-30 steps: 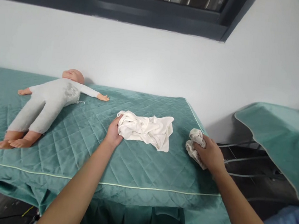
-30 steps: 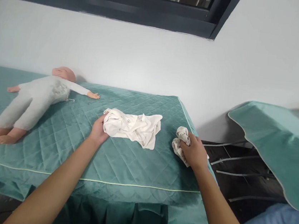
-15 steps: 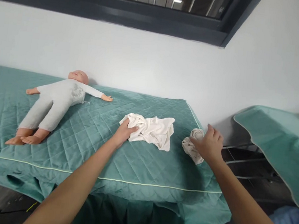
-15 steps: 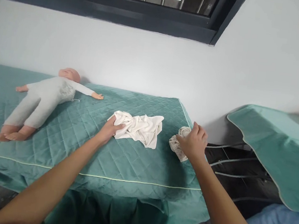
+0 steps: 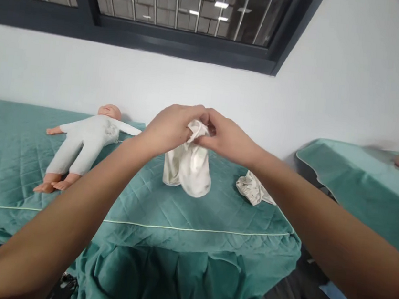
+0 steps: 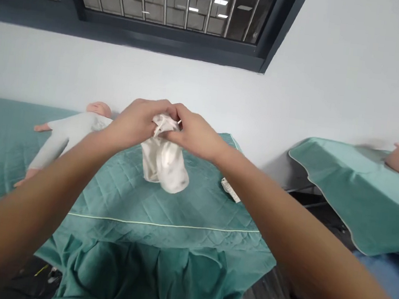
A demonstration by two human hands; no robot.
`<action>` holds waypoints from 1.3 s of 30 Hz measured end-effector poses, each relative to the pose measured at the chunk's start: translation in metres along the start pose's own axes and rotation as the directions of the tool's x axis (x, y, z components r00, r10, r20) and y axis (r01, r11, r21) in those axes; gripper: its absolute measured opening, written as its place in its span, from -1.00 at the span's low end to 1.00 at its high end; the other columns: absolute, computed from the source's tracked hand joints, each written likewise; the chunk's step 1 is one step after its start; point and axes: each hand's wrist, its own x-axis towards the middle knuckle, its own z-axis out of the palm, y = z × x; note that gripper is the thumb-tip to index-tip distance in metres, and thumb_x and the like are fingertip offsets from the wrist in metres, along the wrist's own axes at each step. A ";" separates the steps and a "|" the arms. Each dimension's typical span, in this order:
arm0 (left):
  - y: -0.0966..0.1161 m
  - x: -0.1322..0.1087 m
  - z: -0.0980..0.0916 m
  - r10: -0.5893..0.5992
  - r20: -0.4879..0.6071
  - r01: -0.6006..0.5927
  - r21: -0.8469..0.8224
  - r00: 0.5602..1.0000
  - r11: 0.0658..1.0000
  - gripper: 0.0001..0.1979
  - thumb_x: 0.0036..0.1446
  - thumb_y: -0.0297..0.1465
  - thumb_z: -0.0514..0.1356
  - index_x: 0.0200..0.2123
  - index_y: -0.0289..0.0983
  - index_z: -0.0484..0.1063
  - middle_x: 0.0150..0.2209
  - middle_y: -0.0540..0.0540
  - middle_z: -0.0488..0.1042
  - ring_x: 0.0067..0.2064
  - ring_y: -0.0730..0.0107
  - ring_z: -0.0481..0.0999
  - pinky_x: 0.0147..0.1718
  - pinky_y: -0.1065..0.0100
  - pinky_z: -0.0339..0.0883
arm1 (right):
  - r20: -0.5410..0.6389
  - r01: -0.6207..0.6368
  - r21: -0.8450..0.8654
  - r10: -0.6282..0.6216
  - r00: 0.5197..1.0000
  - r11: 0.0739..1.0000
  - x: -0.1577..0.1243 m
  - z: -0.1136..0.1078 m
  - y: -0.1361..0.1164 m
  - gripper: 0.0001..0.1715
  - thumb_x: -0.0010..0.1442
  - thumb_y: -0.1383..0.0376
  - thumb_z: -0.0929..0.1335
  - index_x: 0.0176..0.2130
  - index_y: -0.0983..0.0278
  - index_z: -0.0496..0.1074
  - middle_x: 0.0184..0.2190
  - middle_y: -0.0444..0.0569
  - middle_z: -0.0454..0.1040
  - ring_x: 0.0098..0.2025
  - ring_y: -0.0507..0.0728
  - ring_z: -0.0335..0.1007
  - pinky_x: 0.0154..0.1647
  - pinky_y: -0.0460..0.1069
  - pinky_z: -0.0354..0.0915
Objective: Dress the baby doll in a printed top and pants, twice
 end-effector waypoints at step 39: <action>0.010 -0.047 -0.042 0.001 -0.051 0.045 0.890 0.999 0.454 -0.79 0.23 -0.45 0.10 -0.09 -0.17 0.45 -0.22 -0.11 0.60 -0.22 0.14 0.57 -0.30 0.25 0.31 | 0.050 -0.033 -0.544 0.072 0.996 0.838 -0.013 -0.027 -0.028 -0.57 0.31 0.42 0.20 0.03 0.22 0.52 -0.04 0.03 0.62 -0.04 0.22 0.51 -0.14 0.00 0.28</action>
